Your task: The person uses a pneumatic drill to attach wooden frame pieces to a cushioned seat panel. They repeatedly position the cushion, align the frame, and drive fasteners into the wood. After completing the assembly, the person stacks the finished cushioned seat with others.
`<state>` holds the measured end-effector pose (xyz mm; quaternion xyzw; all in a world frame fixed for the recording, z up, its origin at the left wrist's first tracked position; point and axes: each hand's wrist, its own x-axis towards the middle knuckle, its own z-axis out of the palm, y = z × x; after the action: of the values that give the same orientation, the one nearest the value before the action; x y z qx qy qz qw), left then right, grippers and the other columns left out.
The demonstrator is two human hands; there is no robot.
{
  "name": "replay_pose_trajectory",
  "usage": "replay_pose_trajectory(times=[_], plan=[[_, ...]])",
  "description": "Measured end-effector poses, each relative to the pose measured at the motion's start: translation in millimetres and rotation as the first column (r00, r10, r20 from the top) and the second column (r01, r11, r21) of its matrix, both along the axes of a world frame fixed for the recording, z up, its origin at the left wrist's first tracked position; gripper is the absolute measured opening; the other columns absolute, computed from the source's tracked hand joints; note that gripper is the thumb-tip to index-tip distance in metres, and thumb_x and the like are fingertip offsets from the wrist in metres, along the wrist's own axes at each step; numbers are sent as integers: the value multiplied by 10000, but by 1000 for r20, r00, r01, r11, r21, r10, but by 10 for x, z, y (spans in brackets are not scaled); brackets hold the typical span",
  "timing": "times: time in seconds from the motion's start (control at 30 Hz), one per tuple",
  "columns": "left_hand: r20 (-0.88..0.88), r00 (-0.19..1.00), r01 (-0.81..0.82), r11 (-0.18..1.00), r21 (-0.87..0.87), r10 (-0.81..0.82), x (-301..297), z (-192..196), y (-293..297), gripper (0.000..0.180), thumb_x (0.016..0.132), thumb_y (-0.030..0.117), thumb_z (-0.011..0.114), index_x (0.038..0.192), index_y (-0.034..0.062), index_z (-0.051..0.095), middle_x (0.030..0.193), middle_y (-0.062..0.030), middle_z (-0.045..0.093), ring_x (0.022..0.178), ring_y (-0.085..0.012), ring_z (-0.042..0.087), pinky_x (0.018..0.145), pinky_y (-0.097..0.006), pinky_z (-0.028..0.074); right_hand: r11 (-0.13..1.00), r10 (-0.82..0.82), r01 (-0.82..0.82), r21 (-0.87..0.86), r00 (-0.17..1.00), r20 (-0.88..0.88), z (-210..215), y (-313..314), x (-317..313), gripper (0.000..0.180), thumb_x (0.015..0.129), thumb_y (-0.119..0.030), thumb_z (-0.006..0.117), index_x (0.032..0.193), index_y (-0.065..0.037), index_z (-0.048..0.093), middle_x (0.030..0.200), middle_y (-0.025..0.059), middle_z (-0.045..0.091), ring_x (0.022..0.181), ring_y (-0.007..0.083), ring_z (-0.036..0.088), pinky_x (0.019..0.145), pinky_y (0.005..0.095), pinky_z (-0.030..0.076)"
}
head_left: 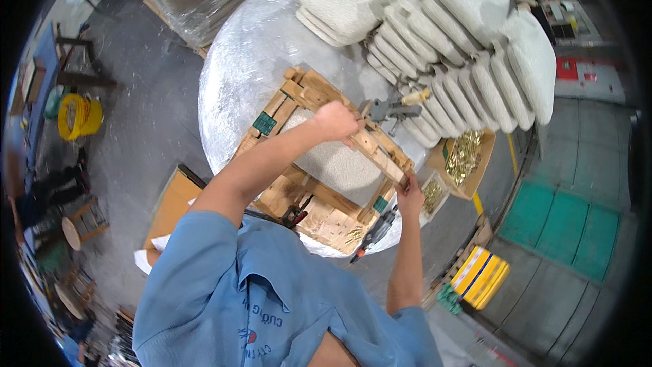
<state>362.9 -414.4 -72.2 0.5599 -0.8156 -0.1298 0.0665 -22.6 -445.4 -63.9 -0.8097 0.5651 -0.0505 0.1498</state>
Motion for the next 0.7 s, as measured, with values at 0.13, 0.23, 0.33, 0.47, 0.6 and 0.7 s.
replay_pose_trajectory(times=[0.13,0.23,0.33,0.47,0.6,0.7], plan=[[-10,1000,15,999,30,-15,-20,47,-47,686,837,666,683,1150,57,645,1037,-90,723,927,-291,744,745,-425,571,999,-23,22,35,999,22,118,-54,137,477,861,-213,813,1306,-162,646,953,190,753,844,366,746,740,474,575],[-27,1000,13,1000,-2,-14,-1,40,-8,688,829,666,690,1161,64,647,1020,-77,722,918,-277,744,733,-411,563,999,-23,22,44,999,29,93,-61,116,482,878,-198,803,1324,-127,635,1033,182,762,931,328,762,785,431,600],[-21,1000,8,999,-31,-8,5,19,9,665,834,651,698,1170,80,650,1009,-69,719,906,-267,743,721,-402,547,995,-66,64,74,998,14,69,-33,103,488,883,-178,796,1336,-108,627,1080,175,767,1001,307,766,824,399,614],[6,1000,-13,1000,5,13,104,66,40,644,837,640,707,1178,97,652,1001,-64,718,902,-260,740,713,-396,531,997,-44,46,64,999,-31,156,-11,261,495,870,-195,815,1325,-112,638,1063,168,769,950,300,771,779,400,607],[29,1000,7,998,60,-9,99,72,4,638,834,635,715,1178,102,647,982,-60,721,905,-262,738,720,-396,528,999,-6,3,49,999,48,69,-71,140,499,856,-217,833,1312,-127,650,1020,154,775,876,297,772,727,403,595],[35,999,-5,998,57,3,107,108,37,628,838,627,715,1178,105,642,971,-58,723,908,-267,737,726,-402,529,983,-13,14,185,1000,-8,203,-106,240,538,866,-206,805,1364,-123,618,1144,185,737,1011,338,730,805,413,587]])
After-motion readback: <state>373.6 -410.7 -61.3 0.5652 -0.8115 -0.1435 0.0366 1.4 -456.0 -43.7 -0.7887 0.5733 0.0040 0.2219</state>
